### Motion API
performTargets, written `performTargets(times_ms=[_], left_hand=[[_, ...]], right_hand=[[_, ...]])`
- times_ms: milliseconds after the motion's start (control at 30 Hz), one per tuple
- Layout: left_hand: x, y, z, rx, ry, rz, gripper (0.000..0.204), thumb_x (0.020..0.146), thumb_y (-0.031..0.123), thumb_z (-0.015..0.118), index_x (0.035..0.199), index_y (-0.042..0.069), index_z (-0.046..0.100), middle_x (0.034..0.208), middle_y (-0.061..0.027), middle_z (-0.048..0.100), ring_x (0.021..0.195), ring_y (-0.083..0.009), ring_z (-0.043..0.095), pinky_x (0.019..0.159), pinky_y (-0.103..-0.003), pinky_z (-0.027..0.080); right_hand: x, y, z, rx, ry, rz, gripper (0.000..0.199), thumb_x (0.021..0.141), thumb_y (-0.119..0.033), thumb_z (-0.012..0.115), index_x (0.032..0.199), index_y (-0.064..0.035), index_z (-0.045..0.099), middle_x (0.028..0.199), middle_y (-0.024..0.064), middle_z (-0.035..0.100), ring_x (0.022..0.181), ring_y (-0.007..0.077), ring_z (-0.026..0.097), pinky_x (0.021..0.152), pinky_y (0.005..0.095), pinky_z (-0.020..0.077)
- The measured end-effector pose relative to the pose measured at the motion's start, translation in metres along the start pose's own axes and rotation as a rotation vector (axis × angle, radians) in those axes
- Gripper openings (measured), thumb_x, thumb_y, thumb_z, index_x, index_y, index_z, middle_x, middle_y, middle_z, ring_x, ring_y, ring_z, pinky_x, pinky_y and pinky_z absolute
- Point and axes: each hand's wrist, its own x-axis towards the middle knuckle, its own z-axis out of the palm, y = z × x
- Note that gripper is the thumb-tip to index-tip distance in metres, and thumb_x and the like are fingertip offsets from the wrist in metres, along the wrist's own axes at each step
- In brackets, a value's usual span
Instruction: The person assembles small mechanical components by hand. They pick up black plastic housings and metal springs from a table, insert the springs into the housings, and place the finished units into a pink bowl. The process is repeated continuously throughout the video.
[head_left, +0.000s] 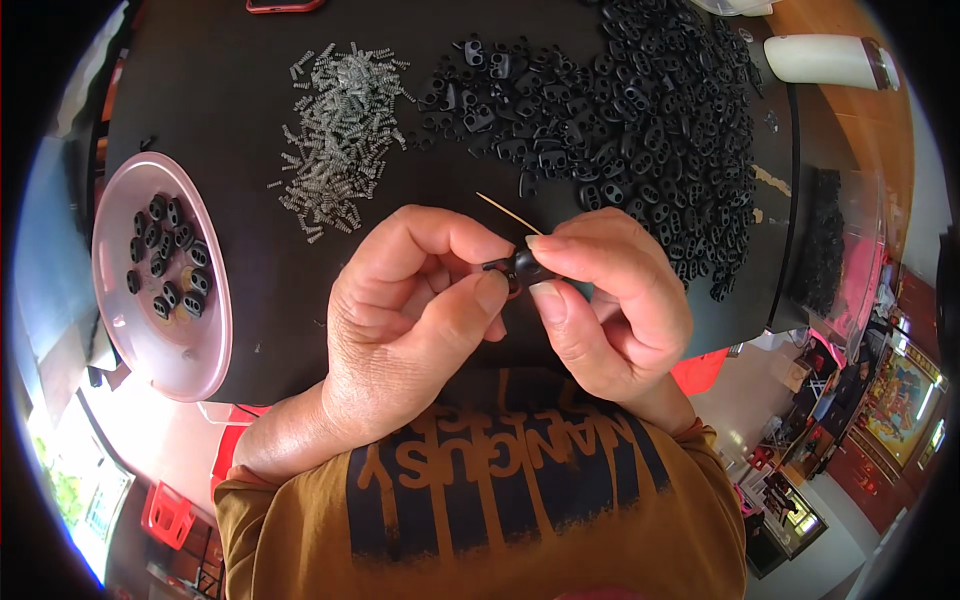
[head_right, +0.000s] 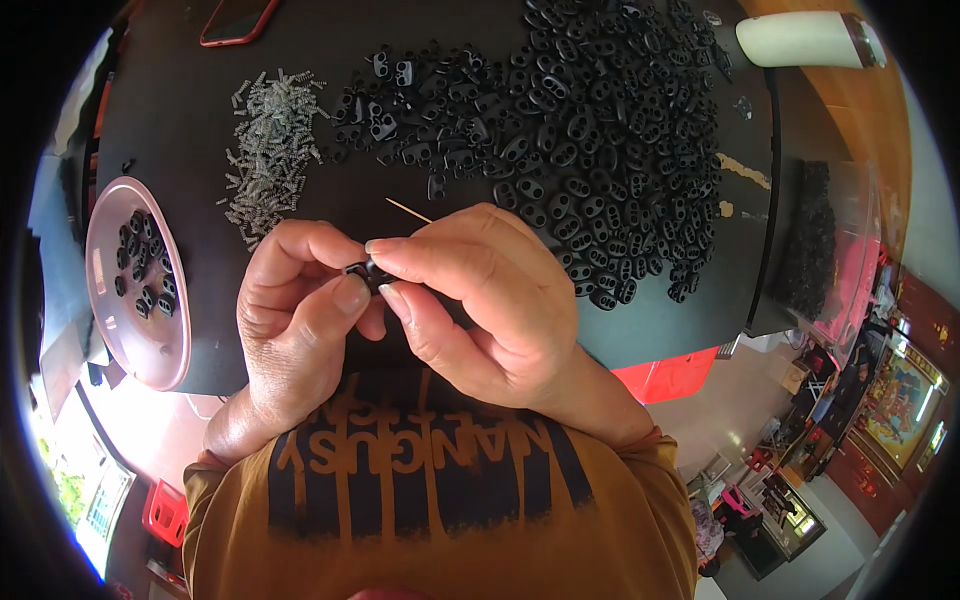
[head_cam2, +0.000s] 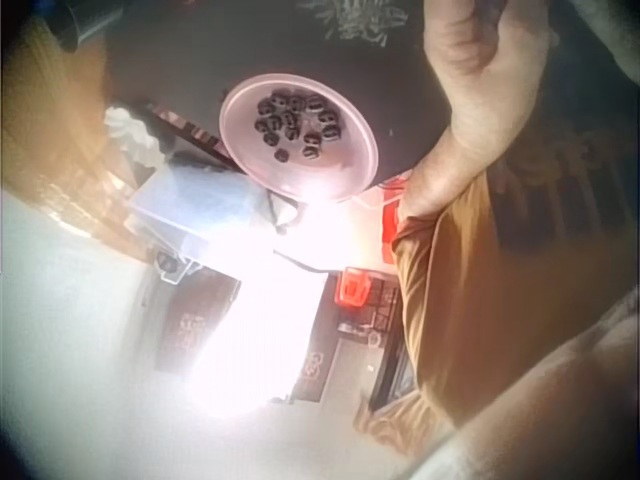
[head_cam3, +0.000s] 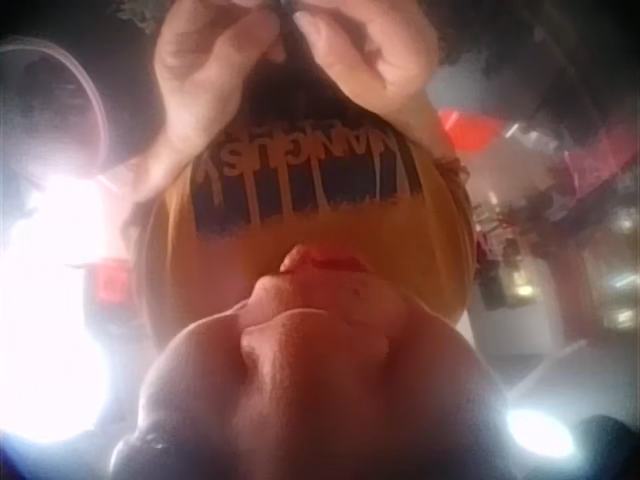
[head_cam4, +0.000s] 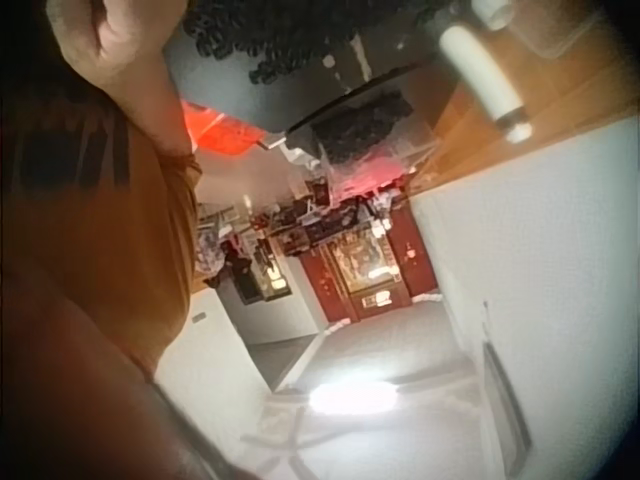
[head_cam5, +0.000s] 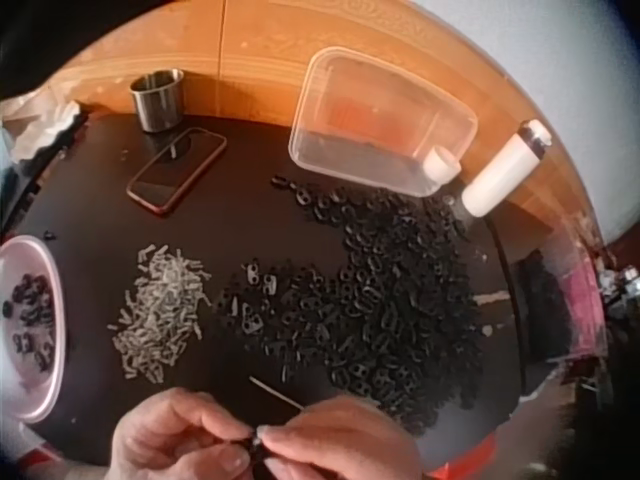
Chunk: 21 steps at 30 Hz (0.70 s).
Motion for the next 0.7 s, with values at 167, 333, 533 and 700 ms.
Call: performTargets(times_ms=[167, 333, 533, 700], left_hand=[[0.0007, -0.0018, -0.0018, -0.008, -0.053, 0.019, 0.017, 0.081, -0.004, 0.050, 0.098, 0.000, 0.050, 0.088, -0.0057, 0.055, 0.071, -0.0074, 0.054, 0.061, -0.019, 0.048], [0.0006, -0.0003, -0.0018, -0.001, -0.087, 0.005, 0.021, 0.082, -0.006, 0.049, 0.102, -0.002, 0.049, 0.092, -0.0063, 0.054, 0.076, -0.0080, 0.056, 0.065, -0.019, 0.049], [0.0012, -0.0019, -0.0032, 0.070, -0.134, 0.053, 0.023, 0.082, -0.007, 0.050, 0.104, -0.002, 0.049, 0.090, -0.0061, 0.054, 0.072, -0.0076, 0.056, 0.064, -0.019, 0.050], [-0.0016, 0.0001, 0.0013, 0.077, -0.107, 0.085, 0.024, 0.082, -0.007, 0.050, 0.105, -0.001, 0.048, 0.090, -0.0059, 0.053, 0.074, -0.0072, 0.055, 0.065, -0.020, 0.051]], right_hand=[[-0.0026, -0.0058, -0.0030, 0.093, -0.016, 0.199, 0.026, 0.069, 0.006, 0.060, 0.095, 0.0011, 0.060, 0.077, 0.0079, 0.059, 0.064, 0.0152, 0.055, 0.055, 0.0236, 0.0424], [-0.0033, -0.0058, -0.0042, 0.180, 0.021, 0.271, 0.024, 0.073, 0.006, 0.058, 0.096, 0.0013, 0.060, 0.079, 0.0091, 0.058, 0.064, 0.0129, 0.054, 0.055, 0.0221, 0.0426], [-0.0007, -0.0069, -0.0097, 0.058, -0.025, 0.168, 0.028, 0.070, 0.007, 0.058, 0.097, 0.0013, 0.060, 0.076, 0.0072, 0.058, 0.061, 0.0137, 0.053, 0.054, 0.0233, 0.0422], [-0.0034, -0.0003, -0.0052, 0.055, -0.008, 0.022, 0.030, 0.069, 0.006, 0.058, 0.099, 0.0007, 0.060, 0.075, 0.0057, 0.058, 0.061, 0.0139, 0.053, 0.054, 0.0240, 0.0413]])
